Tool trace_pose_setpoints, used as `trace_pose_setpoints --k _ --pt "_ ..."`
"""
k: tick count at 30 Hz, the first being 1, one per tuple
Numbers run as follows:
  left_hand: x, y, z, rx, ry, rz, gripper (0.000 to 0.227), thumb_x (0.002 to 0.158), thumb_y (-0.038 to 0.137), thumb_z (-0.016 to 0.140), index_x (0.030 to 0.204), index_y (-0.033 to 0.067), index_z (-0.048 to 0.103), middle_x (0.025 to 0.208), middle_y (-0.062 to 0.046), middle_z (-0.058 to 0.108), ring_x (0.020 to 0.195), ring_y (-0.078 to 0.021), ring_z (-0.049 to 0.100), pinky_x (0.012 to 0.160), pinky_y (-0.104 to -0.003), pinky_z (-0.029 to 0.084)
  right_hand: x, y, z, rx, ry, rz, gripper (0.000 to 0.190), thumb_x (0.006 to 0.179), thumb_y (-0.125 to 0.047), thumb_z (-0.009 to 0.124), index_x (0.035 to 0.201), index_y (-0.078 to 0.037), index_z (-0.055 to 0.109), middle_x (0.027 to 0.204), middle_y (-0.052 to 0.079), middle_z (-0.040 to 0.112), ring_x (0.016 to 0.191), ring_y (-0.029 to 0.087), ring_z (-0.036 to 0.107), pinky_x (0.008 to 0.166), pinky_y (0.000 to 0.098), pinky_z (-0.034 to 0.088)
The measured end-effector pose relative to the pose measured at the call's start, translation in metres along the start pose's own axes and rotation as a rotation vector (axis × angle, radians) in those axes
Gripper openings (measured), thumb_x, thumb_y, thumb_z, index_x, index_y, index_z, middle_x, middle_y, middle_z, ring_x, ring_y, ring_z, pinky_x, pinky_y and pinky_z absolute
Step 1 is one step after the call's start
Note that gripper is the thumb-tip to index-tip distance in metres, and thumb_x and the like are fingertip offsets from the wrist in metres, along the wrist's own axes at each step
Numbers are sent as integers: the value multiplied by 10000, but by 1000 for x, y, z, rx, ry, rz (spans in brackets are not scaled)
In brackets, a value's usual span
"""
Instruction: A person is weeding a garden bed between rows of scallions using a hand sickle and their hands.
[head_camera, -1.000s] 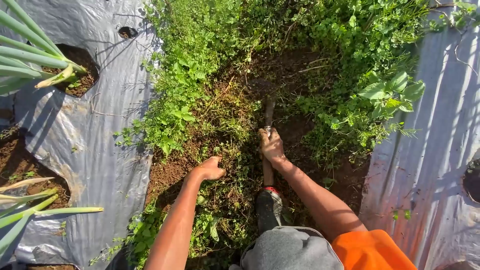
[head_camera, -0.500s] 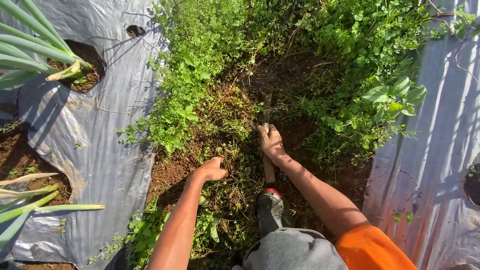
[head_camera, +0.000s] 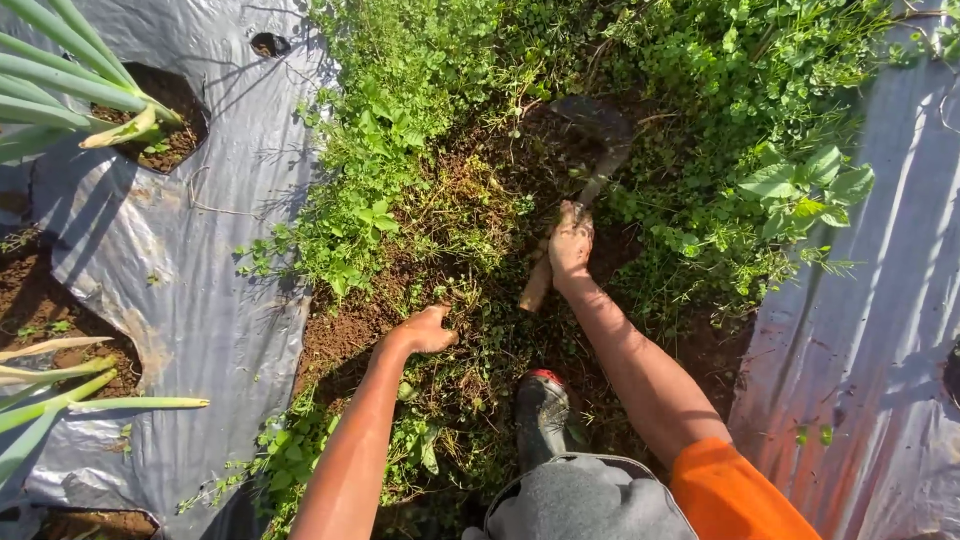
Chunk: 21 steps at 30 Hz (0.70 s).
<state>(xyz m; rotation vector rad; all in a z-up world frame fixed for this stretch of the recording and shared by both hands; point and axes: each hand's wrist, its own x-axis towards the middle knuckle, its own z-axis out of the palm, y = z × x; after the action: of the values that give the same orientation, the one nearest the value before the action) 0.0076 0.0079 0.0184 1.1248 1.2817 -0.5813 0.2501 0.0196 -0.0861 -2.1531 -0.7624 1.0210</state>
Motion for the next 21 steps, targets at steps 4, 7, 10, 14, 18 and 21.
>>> trace_pose_setpoints --k 4,7,10,14,18,21 --pt "-18 12 -7 -47 -23 5 648 1000 43 564 1558 -96 264 1619 -319 262 1387 -431 467 1197 -584 298 13 48 23 -137 -57 -199 405 1024 -443 566 1250 -107 574 931 132 747 891 298 762 717 439 628" --pt "-18 15 -5 -28 -30 0 646 989 6 542 1560 -94 258 1617 -320 270 1332 -416 513 1179 -581 330 4 59 17 -85 -65 -263 353 1025 -338 593 1284 -99 562 949 124 737 890 293 746 704 419 621" --pt "-13 9 0 -1 -19 -6 655 978 -28 523 1572 -82 254 1627 -309 266 1173 -334 629 1170 -565 349 -7 41 -7 186 -38 -188 272 1048 -335 574 1194 -106 567 844 81 690 765 231 700 608 335 575" --pt "12 -8 3 -8 -2 -12 661 972 -12 541 1576 -57 275 1623 -299 291 928 -227 699 1160 -580 357 4 0 -32 660 -3 -35 221 1089 -331 539 1033 -120 574 655 6 603 541 120 616 436 184 491" --pt "19 -12 -1 16 -15 -12 719 902 -112 471 1586 -61 258 1601 -299 342 657 -148 554 628 -299 493 31 4 -13 74 -152 70 325 1124 -282 393 1181 -65 627 863 17 692 749 81 698 653 147 565" --pt "5 -4 6 16 -11 -30 723 892 -121 447 1586 -66 254 1607 -301 330 730 -171 570 666 -309 490 29 77 31 -187 -211 -45 520 1075 -647 420 1257 -178 554 967 103 740 883 280 775 723 445 652"
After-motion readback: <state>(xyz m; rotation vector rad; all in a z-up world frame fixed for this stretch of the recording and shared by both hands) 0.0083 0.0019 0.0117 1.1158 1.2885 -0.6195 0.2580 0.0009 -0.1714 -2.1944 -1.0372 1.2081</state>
